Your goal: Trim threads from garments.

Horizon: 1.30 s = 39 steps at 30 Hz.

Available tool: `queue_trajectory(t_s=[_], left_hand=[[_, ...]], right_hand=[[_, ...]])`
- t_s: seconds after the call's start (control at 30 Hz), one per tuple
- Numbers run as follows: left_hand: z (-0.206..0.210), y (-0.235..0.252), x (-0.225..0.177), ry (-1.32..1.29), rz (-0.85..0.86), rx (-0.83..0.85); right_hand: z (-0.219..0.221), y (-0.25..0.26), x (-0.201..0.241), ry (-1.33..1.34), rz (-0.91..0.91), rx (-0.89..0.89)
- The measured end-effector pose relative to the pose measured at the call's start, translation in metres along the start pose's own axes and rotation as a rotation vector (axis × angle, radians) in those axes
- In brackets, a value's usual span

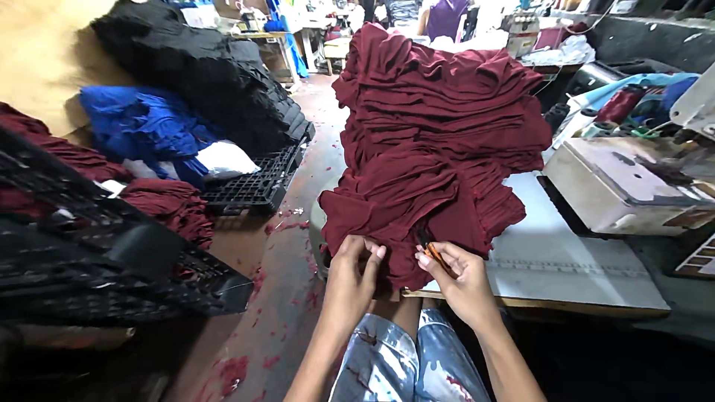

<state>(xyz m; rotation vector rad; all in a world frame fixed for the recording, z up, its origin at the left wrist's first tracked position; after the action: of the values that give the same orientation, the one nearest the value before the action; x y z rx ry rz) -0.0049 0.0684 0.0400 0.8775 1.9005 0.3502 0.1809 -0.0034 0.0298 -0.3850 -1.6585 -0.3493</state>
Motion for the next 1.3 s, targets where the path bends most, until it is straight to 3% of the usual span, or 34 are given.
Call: queue_trajectory(t_s=[0.17, 0.4, 0.7, 0.8, 0.97, 1.2, 1.3], left_hand=[[0.023, 0.0, -0.018, 0.208, 0.016, -0.051], [0.004, 0.001, 0.002, -0.192, -0.113, -0.077], [0.036, -0.011, -0.014, 0.12, 0.016, -0.388], [0.026, -0.01, -0.005, -0.032, -0.013, -0.403], [-0.004, -0.016, 0.019, -0.21, -0.068, -0.397], [0.017, -0.006, -0.006, 0.264, 0.037, -0.164], [0.012, -0.003, 0.0, 0.165, -0.002, -0.134]], right_hand=[[-0.001, -0.001, 0.001, 0.019, 0.018, -0.003], [-0.001, 0.0, 0.001, -0.004, 0.027, 0.013], [0.0, 0.0, 0.001, 0.016, 0.012, 0.015], [0.0, 0.0, 0.001, 0.009, 0.021, 0.021], [0.001, 0.0, 0.0, 0.012, 0.008, 0.006], [0.003, 0.001, 0.001, -0.004, 0.017, 0.01], [0.003, 0.0, 0.0, -0.044, -0.007, 0.02]])
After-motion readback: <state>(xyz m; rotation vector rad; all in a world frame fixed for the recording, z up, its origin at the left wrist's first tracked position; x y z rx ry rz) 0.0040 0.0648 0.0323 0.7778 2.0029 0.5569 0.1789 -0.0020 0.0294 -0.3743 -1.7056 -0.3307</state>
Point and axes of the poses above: each hand's wrist, its own y-axis towards the middle knuckle, its own z-axis out of the palm, x = y × z, the point moved 7 cm from there along y, towards the middle knuckle, and after that the axes turned 15 degrees about z, right-handed, at the moved point
